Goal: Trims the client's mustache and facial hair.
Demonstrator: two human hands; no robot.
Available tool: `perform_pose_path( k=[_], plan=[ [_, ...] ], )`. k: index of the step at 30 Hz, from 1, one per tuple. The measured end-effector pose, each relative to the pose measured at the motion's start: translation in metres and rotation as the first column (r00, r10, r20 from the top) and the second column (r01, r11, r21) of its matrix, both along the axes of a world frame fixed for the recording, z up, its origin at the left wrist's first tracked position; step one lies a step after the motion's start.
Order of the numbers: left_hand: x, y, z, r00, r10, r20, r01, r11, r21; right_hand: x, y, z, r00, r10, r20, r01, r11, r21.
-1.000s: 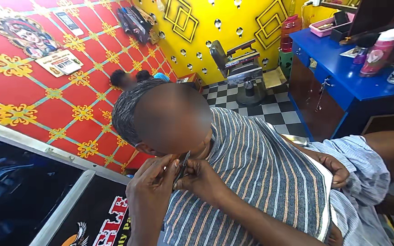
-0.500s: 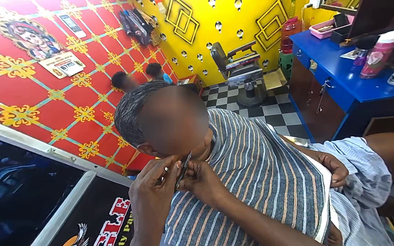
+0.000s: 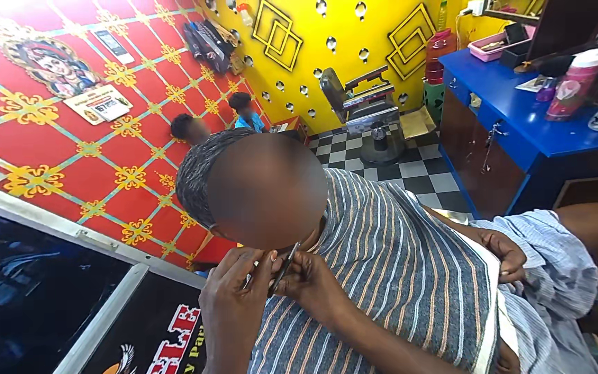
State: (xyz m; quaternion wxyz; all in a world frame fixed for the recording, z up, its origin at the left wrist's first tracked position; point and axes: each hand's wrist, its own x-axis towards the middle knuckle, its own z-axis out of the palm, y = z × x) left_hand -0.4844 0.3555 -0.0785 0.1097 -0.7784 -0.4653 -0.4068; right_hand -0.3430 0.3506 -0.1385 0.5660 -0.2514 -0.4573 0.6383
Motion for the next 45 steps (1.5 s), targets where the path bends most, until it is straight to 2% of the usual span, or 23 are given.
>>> perform_pose_path(
  k=[5,8,12,18,36,45],
  plan=[
    [0.0,-0.003,-0.004,0.993,-0.056,-0.103,0.058,0.998,0.016,0.004,-0.014,-0.004,0.998,-0.005,-0.062,0.004,1.0,-0.013],
    [0.002,-0.002,-0.001,0.993,-0.105,-0.058,0.108,0.993,0.047,0.005,-0.016,-0.004,0.999,0.018,-0.034,-0.018,1.0,0.003],
    [0.007,-0.001,0.014,0.999,-0.054,-0.002,0.054,0.99,0.131,0.005,-0.01,0.001,0.995,0.067,0.076,-0.07,0.997,0.036],
    [0.009,0.004,0.02,1.0,0.022,-0.022,-0.02,0.998,0.062,0.003,-0.001,0.008,0.974,0.105,0.202,-0.115,0.993,0.037],
    [0.006,0.006,0.015,0.999,0.008,-0.034,-0.008,1.0,0.023,0.016,0.014,0.02,0.986,0.089,0.138,-0.092,0.996,0.019],
    [0.006,0.005,0.015,0.999,0.01,-0.032,-0.01,1.0,0.011,0.02,0.011,0.027,0.988,0.141,0.058,-0.139,0.99,-0.034]
  ],
)
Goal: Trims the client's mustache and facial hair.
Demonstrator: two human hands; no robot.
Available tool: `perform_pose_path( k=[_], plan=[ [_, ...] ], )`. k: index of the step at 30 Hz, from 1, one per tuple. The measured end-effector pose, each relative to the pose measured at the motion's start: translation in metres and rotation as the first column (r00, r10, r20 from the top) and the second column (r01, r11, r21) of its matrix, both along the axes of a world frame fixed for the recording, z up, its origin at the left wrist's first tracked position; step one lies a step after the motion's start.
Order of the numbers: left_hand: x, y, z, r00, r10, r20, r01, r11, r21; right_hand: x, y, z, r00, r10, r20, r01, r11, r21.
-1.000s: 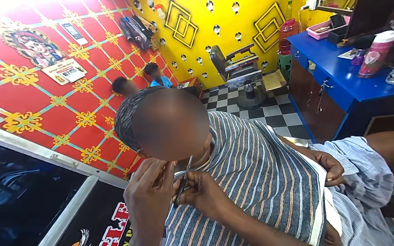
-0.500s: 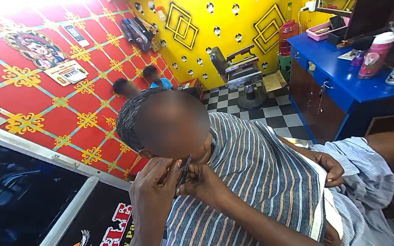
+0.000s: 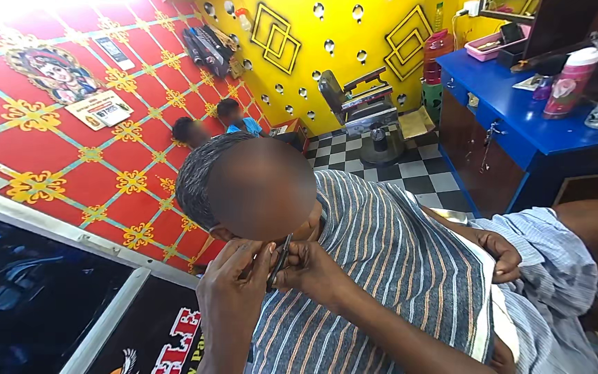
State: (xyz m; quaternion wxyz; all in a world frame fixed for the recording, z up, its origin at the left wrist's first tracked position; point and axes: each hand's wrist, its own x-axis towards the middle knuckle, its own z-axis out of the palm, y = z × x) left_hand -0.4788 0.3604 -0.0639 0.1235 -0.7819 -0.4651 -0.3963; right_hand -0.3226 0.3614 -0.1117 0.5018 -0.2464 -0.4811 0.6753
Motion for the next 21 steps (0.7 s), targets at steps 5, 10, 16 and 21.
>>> perform_pose_path(
  k=[5,10,16,21],
  plan=[
    [-0.0006,0.0009,-0.0014,1.0,-0.008,0.004,0.008,1.0,0.007,-0.0005,-0.0012,0.0003,0.999,0.017,-0.052,-0.018,1.0,-0.015],
    [-0.0008,0.001,-0.0016,1.0,-0.013,0.005,0.013,1.0,0.0,-0.0025,-0.0022,-0.0012,0.997,0.015,-0.081,-0.016,1.0,-0.012],
    [-0.0013,0.0016,-0.003,1.0,-0.016,0.013,0.016,1.0,-0.002,-0.0033,-0.0028,-0.002,0.994,0.023,-0.104,-0.024,1.0,-0.015],
    [-0.0012,0.0007,-0.0027,1.0,-0.011,0.013,0.011,1.0,-0.004,-0.0045,-0.0035,-0.0026,0.995,0.012,-0.104,-0.014,1.0,-0.023]
  ],
)
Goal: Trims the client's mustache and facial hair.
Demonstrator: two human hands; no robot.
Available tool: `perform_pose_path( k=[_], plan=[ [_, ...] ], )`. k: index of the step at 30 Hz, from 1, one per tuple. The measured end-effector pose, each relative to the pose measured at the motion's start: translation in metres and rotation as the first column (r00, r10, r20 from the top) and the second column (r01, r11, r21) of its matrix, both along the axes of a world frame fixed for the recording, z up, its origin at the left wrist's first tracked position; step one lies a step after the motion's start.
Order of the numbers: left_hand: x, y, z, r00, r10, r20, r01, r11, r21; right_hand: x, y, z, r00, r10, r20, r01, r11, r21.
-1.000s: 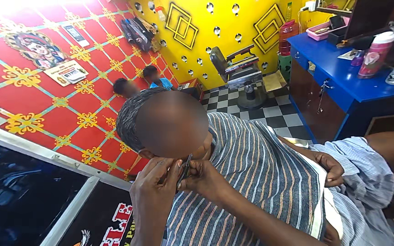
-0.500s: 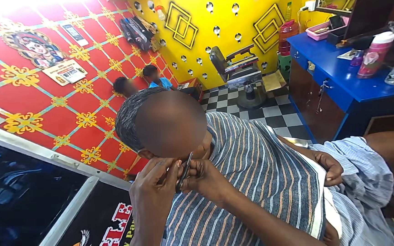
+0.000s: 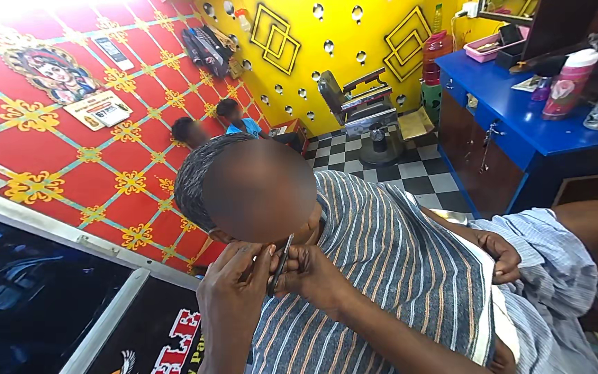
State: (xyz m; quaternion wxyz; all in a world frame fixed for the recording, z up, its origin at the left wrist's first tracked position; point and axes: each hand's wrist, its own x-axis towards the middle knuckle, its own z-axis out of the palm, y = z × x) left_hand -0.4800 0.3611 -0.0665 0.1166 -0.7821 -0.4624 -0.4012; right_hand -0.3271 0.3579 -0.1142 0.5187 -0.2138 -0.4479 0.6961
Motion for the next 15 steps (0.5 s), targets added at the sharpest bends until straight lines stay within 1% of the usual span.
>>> perform_pose_path(
  k=[4,7,9,11,12,13,15],
  plan=[
    [-0.001,-0.001,-0.001,1.0,-0.006,-0.029,0.007,1.0,0.011,-0.001,-0.009,-0.004,0.992,-0.07,-0.102,0.068,0.997,-0.024],
    [-0.002,-0.004,-0.001,0.994,-0.062,-0.094,0.06,0.998,-0.025,0.002,-0.019,-0.009,0.98,-0.118,-0.16,0.112,0.993,-0.047],
    [-0.003,-0.006,0.001,0.988,-0.115,-0.1,0.11,0.993,-0.049,0.005,-0.024,-0.012,0.976,-0.134,-0.173,0.123,0.989,-0.077],
    [0.0,-0.006,0.006,0.988,-0.149,-0.048,0.15,0.989,0.014,0.01,-0.026,-0.014,0.983,-0.111,-0.145,0.105,0.993,-0.048],
    [0.002,-0.005,0.008,0.99,-0.138,-0.024,0.139,0.989,0.058,0.011,-0.025,-0.014,0.99,-0.091,-0.106,0.091,0.996,-0.011],
    [0.004,-0.005,0.011,0.994,-0.111,-0.007,0.111,0.99,0.089,0.013,-0.025,-0.013,0.996,-0.07,-0.06,0.072,0.997,0.023],
    [0.006,-0.004,0.013,0.999,-0.033,-0.011,0.034,0.994,0.103,0.015,-0.023,-0.009,0.999,-0.035,0.015,0.035,0.998,0.045]
  ],
)
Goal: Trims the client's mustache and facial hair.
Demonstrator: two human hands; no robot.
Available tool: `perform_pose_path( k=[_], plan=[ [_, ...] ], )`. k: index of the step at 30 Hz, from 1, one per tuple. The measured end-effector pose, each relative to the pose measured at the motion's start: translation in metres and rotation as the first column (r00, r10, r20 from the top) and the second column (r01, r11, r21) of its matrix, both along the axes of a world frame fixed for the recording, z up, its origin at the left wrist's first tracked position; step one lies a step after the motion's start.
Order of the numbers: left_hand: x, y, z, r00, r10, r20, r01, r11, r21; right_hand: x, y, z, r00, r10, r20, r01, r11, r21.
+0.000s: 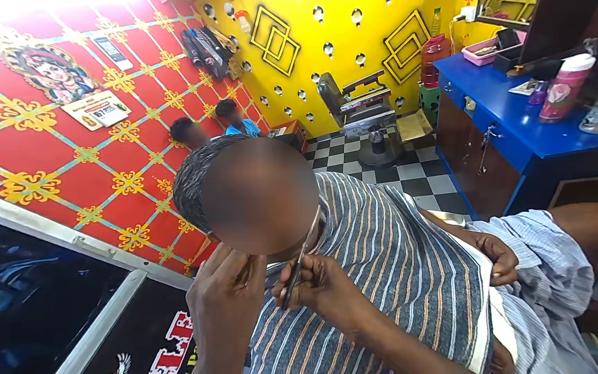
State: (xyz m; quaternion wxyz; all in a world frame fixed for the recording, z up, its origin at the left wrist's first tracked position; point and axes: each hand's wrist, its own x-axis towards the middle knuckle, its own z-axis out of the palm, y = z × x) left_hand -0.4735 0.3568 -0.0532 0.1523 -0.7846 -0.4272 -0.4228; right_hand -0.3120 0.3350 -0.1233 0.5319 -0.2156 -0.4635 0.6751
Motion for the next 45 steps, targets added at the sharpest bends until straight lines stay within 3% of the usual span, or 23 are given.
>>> perform_pose_path(
  k=[7,15,39,45],
  plan=[
    [0.003,0.001,-0.002,0.996,0.083,-0.042,-0.087,0.993,-0.085,0.009,0.01,0.013,0.982,0.16,0.097,-0.16,0.987,-0.007],
    [0.002,0.002,-0.003,0.998,0.054,-0.015,-0.056,0.993,-0.105,0.008,0.016,0.019,0.983,0.172,0.061,-0.169,0.984,-0.048],
    [0.001,0.002,-0.008,0.999,0.044,-0.006,-0.044,0.992,-0.121,0.01,0.02,0.017,0.992,0.122,0.007,-0.122,0.99,-0.067],
    [0.004,-0.001,-0.014,0.998,0.033,-0.046,-0.039,0.991,-0.126,0.005,0.005,0.013,0.999,-0.024,-0.046,0.019,0.995,-0.102]
  ],
)
